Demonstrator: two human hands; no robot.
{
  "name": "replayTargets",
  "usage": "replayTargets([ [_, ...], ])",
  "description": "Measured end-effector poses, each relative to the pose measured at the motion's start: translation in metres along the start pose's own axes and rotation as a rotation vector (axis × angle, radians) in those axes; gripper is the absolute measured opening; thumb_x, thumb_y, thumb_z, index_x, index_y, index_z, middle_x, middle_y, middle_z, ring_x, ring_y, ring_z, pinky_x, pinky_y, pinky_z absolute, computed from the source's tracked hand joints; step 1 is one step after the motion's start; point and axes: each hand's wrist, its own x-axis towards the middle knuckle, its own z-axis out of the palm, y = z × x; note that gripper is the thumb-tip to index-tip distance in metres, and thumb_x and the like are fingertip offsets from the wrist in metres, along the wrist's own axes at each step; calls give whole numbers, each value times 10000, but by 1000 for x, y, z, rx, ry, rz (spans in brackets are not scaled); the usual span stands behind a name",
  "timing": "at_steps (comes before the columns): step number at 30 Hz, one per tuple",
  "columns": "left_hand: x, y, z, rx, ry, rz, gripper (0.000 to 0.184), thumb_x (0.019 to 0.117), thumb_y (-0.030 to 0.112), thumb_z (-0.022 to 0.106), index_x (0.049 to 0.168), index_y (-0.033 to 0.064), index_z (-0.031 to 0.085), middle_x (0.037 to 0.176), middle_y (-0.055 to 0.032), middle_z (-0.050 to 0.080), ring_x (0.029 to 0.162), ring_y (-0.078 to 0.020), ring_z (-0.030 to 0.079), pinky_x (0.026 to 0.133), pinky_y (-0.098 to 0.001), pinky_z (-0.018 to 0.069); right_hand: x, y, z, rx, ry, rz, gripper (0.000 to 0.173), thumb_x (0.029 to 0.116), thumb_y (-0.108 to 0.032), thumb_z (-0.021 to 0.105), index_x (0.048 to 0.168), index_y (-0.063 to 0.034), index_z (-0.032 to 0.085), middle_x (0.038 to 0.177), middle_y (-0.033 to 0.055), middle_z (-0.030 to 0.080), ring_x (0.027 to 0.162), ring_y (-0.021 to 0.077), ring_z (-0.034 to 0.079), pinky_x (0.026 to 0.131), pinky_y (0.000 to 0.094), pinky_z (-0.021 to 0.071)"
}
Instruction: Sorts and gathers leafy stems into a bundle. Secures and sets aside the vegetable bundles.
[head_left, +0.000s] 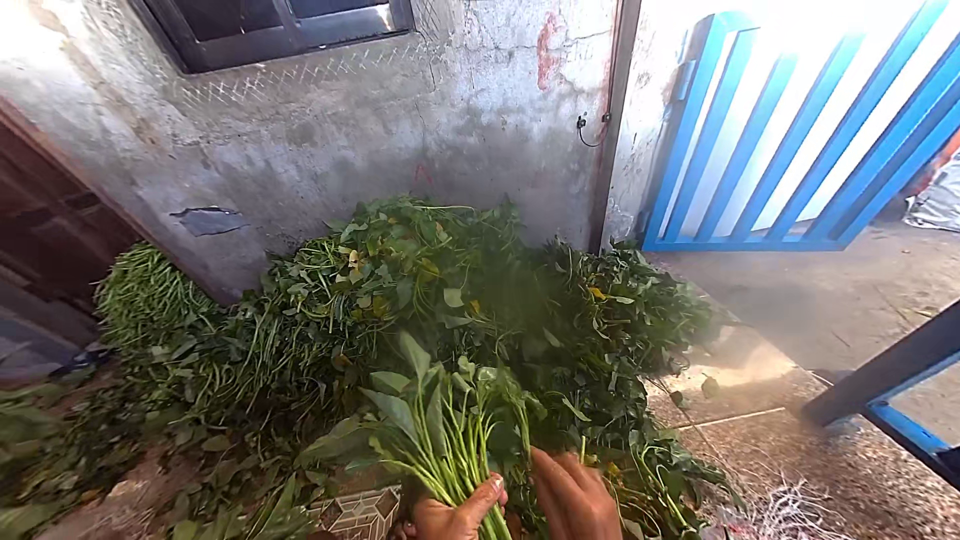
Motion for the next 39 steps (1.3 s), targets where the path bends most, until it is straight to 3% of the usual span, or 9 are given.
replayTargets([
  [4,-4,-5,3,81,29,66,415,643,-202,808,1003,-75,643,806,-106,753,739,-164,746,726,-327,645,2,-20,10,-110,-10,-158,230,996,-201,617,1154,-161,779,878,44,722,834,192,698,813,410,562],
  [9,-3,-1,0,97,68,79,398,601,-241,771,940,-75,645,761,-117,740,686,-167,735,677,-318,639,2,-18,6,-147,-68,-253,257,991,-175,609,1202,-178,755,860,15,707,818,172,676,857,405,538],
  [11,-1,1,0,86,94,82,351,615,-221,757,914,-80,638,714,-138,717,626,-194,714,624,-331,626,1,-14,-1,-174,-108,-252,248,978,-224,637,1191,-169,752,847,14,712,812,182,685,945,471,515],
  [14,7,6,-4,10,91,95,281,693,-202,748,924,-103,622,682,-183,701,579,-249,700,585,-363,619,0,0,-11,-207,-128,-229,165,993,-263,642,1018,-169,774,845,5,725,836,171,709,1048,519,474],
  [22,4,-3,0,26,110,-23,283,733,-196,760,959,-111,610,697,-192,710,575,-258,708,577,-368,625,-3,-9,3,-108,62,-62,194,973,-227,650,1046,-128,800,861,22,742,838,170,713,859,408,566],
  [27,0,-8,2,19,42,-71,348,724,-176,786,1025,-88,636,845,-154,748,769,-199,743,754,-354,637,-10,-28,17,70,147,-48,120,950,-165,694,992,-91,778,833,2,761,810,103,715,879,321,561],
  [31,3,-5,-1,-16,24,-94,338,748,-168,771,1043,-81,631,857,-160,748,775,-207,743,757,-362,635,-9,-20,10,145,39,-126,99,981,-176,659,947,-143,746,921,-3,762,940,115,719,982,362,535],
  [35,6,-5,-6,-41,-23,-120,362,702,-197,777,1015,-78,642,860,-166,749,784,-220,744,761,-377,636,-10,-17,5,394,-88,-81,63,959,-168,718,977,-142,772,1046,91,687,1073,189,646,951,342,547],
  [39,9,0,-8,-78,32,-102,232,813,-210,617,1010,-91,594,776,-197,722,635,-261,720,597,-382,627,-15,-17,-14,330,-218,-116,79,959,-229,724,949,-183,788,1027,100,671,1059,232,615,949,410,498],
])
